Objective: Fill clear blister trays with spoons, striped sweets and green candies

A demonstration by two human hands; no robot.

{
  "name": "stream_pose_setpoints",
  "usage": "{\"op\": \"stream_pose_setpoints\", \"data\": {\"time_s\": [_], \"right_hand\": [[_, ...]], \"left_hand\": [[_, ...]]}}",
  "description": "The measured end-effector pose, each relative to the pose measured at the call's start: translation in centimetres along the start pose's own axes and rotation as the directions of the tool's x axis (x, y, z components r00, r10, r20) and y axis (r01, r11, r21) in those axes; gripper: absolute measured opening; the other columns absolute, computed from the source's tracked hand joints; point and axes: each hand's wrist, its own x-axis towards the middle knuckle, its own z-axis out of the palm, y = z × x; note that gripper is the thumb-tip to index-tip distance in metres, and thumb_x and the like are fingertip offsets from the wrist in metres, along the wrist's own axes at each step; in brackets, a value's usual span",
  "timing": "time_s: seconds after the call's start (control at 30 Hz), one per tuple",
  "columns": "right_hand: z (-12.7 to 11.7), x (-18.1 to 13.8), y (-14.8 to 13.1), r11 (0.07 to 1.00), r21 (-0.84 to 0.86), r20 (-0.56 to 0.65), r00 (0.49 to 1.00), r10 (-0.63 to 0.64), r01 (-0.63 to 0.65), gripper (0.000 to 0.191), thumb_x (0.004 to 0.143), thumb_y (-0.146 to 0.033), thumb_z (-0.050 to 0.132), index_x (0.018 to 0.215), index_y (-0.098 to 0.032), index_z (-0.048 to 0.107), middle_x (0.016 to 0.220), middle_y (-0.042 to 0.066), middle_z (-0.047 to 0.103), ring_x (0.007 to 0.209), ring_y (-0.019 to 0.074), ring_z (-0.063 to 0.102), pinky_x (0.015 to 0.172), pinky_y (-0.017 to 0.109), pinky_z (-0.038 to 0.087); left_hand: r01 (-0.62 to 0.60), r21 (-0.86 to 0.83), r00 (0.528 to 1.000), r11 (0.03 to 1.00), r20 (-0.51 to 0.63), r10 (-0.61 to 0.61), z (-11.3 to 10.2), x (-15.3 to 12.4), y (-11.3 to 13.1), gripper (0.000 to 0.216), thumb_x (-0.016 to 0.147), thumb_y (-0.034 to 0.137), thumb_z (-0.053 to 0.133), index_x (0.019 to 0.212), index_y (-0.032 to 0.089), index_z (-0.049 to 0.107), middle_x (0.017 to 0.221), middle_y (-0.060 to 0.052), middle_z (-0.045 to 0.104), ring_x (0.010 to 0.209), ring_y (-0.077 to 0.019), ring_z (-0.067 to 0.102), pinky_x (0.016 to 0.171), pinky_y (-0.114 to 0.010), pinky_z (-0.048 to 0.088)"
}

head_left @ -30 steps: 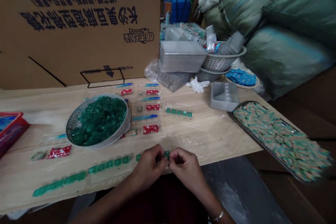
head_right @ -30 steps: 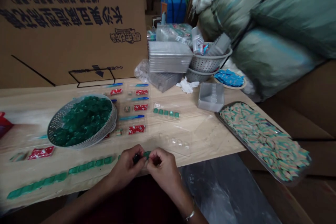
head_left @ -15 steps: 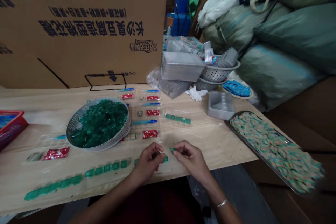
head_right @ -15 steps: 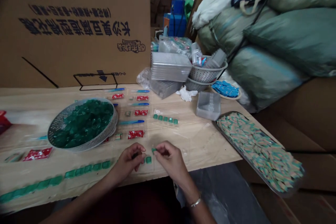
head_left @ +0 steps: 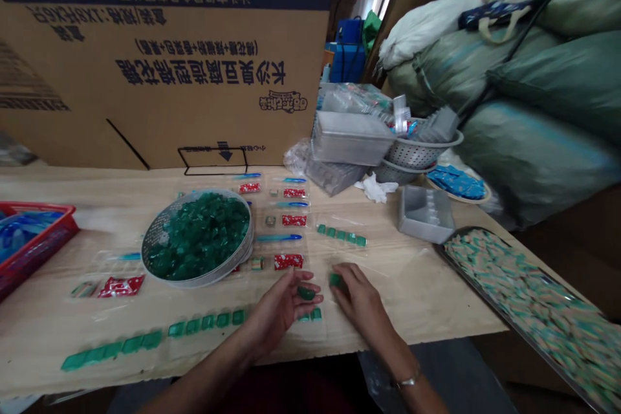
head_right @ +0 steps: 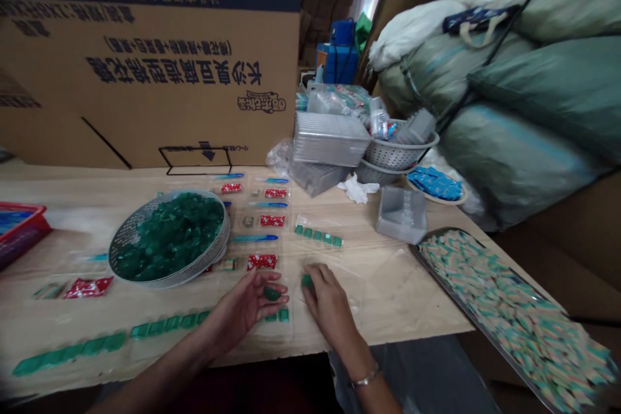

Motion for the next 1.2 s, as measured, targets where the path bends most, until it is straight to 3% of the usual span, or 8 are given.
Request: {"op": "stream_pose_setpoints", "data": {"time_s": [0.1,0.27,0.37,0.5,0.63,0.8,1.03,1.2], "right_hand": [[-0.5,-0.3,-2.2,0.997,0.069,-0.045,0.998,-0.032,0.035,0.022,0.085,-0.019,0.053,0.106,-0.022,0.059,0.103,0.009,0.060,0.097,0.0244,0.054,0.084,0.039,0.045],[-0.7,-0.5,-5.4,0.955,0.296,0.055,0.998,-0.014,-0.003,0.008,0.083,-0.018,0.055,0.085,-0.022,0.062,0.083,0.004,0.058,0.080,0.0191,0.055,0.070,0.030,0.045],[-0.2,-0.9,-5.4,0.899,0.428,0.045,0.995,0.087,-0.098,0.008,0.083,-0.020,0.055,0.076,-0.021,0.059,0.075,0.001,0.055,0.071,0.0156,0.054,0.064,0.026,0.043],[0.8,-1.6,-4.7,0.777,0.582,-0.001,0.955,0.296,-0.241,0.013,0.082,-0.030,0.059,0.089,-0.020,0.060,0.073,0.000,0.058,0.071,0.0151,0.055,0.066,0.025,0.045],[1.1,-1.7,-5.1,0.743,0.604,0.051,0.944,0.326,-0.289,0.020,0.084,-0.036,0.057,0.090,-0.018,0.062,0.073,0.001,0.060,0.071,0.0154,0.057,0.066,0.025,0.045],[0.5,-1.2,-5.7,0.776,0.584,0.051,0.965,0.257,-0.238,0.017,0.083,-0.033,0.058,0.090,-0.019,0.066,0.080,0.003,0.060,0.076,0.0162,0.057,0.069,0.026,0.046],[1.0,-1.1,-5.8,0.573,0.730,0.144,0.904,0.404,-0.372,0.029,0.075,-0.046,0.065,0.073,-0.018,0.059,0.068,0.001,0.059,0.064,0.0140,0.054,0.058,0.023,0.044],[1.4,-0.9,-5.4,0.451,0.757,0.278,0.857,0.433,-0.473,0.038,0.068,-0.053,0.070,0.068,-0.017,0.058,0.063,-0.001,0.056,0.061,0.0131,0.050,0.060,0.024,0.041]], "left_hand": [[-0.034,0.021,0.999,0.999,-0.004,0.034,0.3,-0.2,-0.1,0.052,0.071,0.060,0.064,0.100,0.017,0.059,0.092,-0.006,0.066,0.091,-0.0193,0.062,0.088,-0.033,0.042],[-0.074,0.131,0.997,0.989,-0.022,0.077,1.1,-0.8,-0.7,0.049,0.062,0.049,0.077,0.099,0.020,0.064,0.099,-0.004,0.065,0.095,-0.0172,0.059,0.086,-0.029,0.043],[-0.094,0.263,0.994,0.960,-0.020,0.103,1.1,-0.8,-0.8,0.043,0.057,0.039,0.082,0.091,0.018,0.066,0.088,-0.002,0.067,0.085,-0.0153,0.060,0.078,-0.027,0.044],[-0.072,0.337,0.994,0.939,-0.050,0.094,0.7,-0.5,-0.6,0.034,0.060,0.041,0.079,0.077,0.014,0.065,0.072,-0.001,0.067,0.068,-0.0124,0.061,0.066,-0.024,0.044],[-0.061,0.382,0.992,0.922,-0.083,0.100,0.4,-0.4,-0.4,0.041,0.054,0.045,0.081,0.069,0.013,0.060,0.060,0.000,0.064,0.059,-0.0117,0.060,0.058,-0.023,0.042],[-0.079,0.395,0.991,0.915,-0.068,0.114,0.5,-0.7,-0.4,0.042,0.055,0.047,0.080,0.066,0.014,0.055,0.059,0.002,0.061,0.055,-0.0101,0.058,0.056,-0.022,0.041],[-0.177,0.436,0.983,0.882,0.029,0.183,0.3,-0.7,-0.4,0.039,0.063,0.044,0.076,0.084,0.015,0.059,0.067,0.001,0.062,0.059,-0.0118,0.060,0.057,-0.023,0.044],[-0.199,0.443,0.980,0.874,0.065,0.190,0.4,-0.8,-0.3,0.036,0.063,0.041,0.077,0.081,0.014,0.063,0.071,-0.002,0.064,0.064,-0.0119,0.058,0.064,-0.025,0.046]]}}
